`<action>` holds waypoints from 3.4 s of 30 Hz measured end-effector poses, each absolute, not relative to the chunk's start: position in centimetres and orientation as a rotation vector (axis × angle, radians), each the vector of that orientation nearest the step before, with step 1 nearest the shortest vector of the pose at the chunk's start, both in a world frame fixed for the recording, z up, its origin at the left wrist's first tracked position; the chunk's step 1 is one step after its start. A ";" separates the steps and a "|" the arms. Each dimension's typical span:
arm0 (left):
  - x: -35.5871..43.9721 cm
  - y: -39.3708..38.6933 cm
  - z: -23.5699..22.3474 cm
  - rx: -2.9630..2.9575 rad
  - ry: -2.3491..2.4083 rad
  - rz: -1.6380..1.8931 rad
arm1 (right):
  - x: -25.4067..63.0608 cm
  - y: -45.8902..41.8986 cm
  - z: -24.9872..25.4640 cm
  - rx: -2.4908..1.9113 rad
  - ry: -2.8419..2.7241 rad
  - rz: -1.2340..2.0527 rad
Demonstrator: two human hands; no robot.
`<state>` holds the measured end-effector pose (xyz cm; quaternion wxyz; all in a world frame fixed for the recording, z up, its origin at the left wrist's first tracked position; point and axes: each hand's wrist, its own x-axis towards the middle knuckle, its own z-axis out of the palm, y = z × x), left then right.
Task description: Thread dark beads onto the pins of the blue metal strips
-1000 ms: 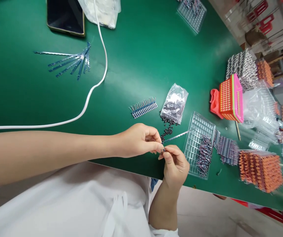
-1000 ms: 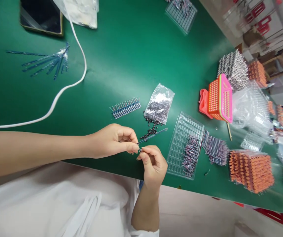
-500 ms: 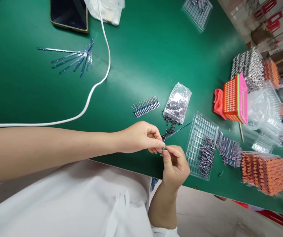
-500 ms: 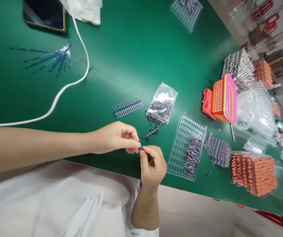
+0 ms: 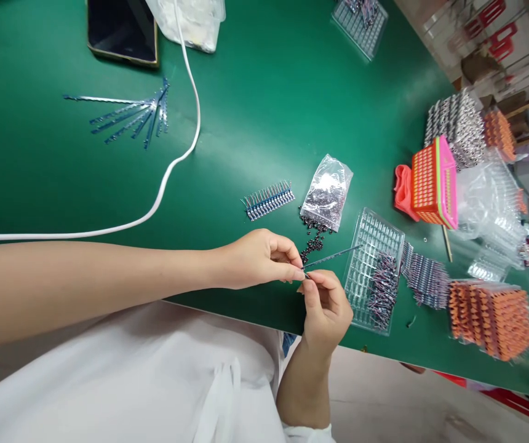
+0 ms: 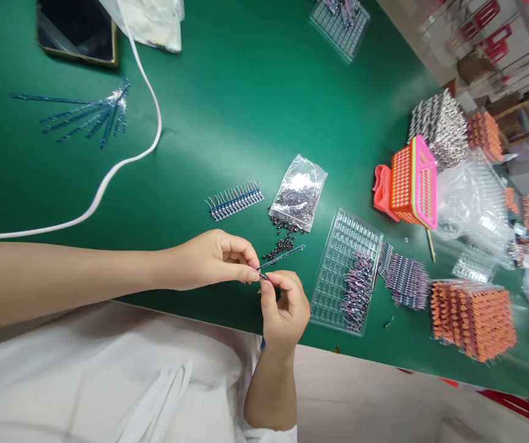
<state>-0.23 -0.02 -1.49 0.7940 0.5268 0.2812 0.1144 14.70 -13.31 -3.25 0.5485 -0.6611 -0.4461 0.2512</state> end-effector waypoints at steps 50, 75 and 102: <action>-0.4 0.1 -0.6 1.657 0.726 0.351 | 13.9 -12.8 -3.3 -1.621 -1.466 0.066; -0.1 0.1 -1.3 1.475 0.698 0.224 | 31.7 -18.0 -0.7 -2.520 -0.975 -0.359; -3.4 4.6 1.4 2.197 1.094 0.289 | 12.4 -13.1 -6.4 -1.591 -1.280 0.259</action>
